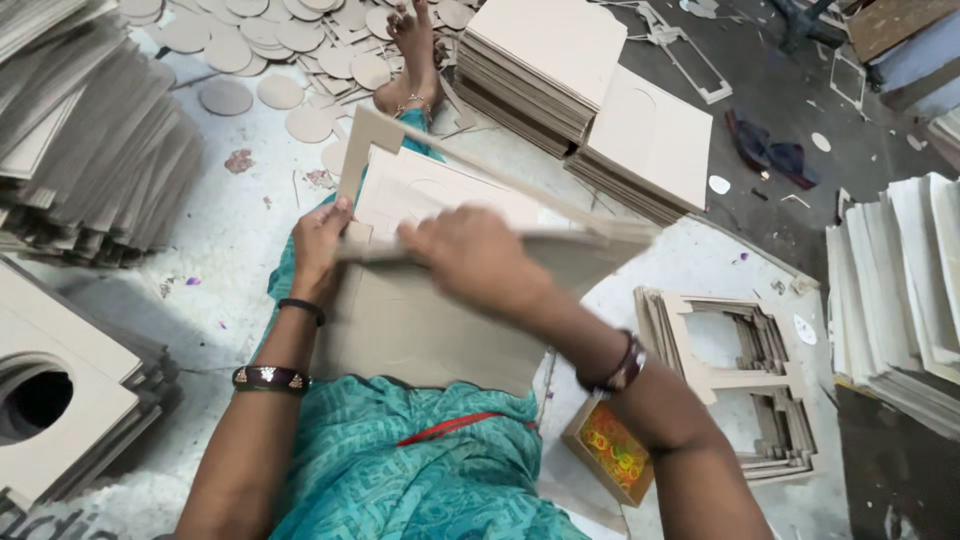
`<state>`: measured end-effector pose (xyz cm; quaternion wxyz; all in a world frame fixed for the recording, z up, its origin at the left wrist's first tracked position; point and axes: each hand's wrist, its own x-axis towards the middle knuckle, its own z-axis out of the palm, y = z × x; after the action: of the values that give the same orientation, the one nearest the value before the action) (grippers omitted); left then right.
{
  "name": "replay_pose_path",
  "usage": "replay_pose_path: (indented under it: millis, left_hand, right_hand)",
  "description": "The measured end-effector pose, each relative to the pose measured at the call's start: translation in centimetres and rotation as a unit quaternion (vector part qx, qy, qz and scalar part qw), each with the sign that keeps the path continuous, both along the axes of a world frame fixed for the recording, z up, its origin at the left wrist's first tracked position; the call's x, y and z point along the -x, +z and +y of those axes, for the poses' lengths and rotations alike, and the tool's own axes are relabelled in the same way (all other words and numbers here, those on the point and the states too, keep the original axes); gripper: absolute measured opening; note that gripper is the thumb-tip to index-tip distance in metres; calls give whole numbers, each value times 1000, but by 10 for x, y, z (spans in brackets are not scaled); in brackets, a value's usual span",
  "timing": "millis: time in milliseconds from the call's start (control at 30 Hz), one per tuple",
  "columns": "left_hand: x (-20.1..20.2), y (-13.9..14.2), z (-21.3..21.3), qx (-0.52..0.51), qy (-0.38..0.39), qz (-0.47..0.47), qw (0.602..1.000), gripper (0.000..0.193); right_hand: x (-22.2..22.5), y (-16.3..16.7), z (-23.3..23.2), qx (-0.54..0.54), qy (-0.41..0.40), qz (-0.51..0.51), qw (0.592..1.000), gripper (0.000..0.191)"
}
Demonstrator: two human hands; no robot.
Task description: The person sits on the floor and works through die-cut cardboard sheets, separating cut-out pieces including circular discs and rectangular frames, fitting pieces together and stacking the separated frames and discs into piles around them.
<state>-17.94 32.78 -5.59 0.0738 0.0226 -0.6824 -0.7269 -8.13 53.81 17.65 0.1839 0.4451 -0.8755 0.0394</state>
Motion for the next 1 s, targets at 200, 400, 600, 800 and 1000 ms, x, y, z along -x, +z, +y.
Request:
replay_pose_path:
  millis: [200,400,600,800,1000]
  left_hand:
    - [11,-16,-7,-28,-53,-30,998,49]
    - [18,-50,-33,105,42,24,993,49]
    - [12,-63,-36,283,76,-60,954,59]
    - [-12,-59,-37,284,159,-125,937,57]
    - [-21,-67,-44,328,219,-151,907,54]
  right_hand:
    - [0,16,7,30,-51,-46,997,13]
    - [-58,69,-5,27,158,-93,983,16]
    - [6,36,47,133,60,-232,962,26]
    - [88,-37,161,539,-21,-301,787,26]
    - [90,-50,342,905,162,-239,312,29]
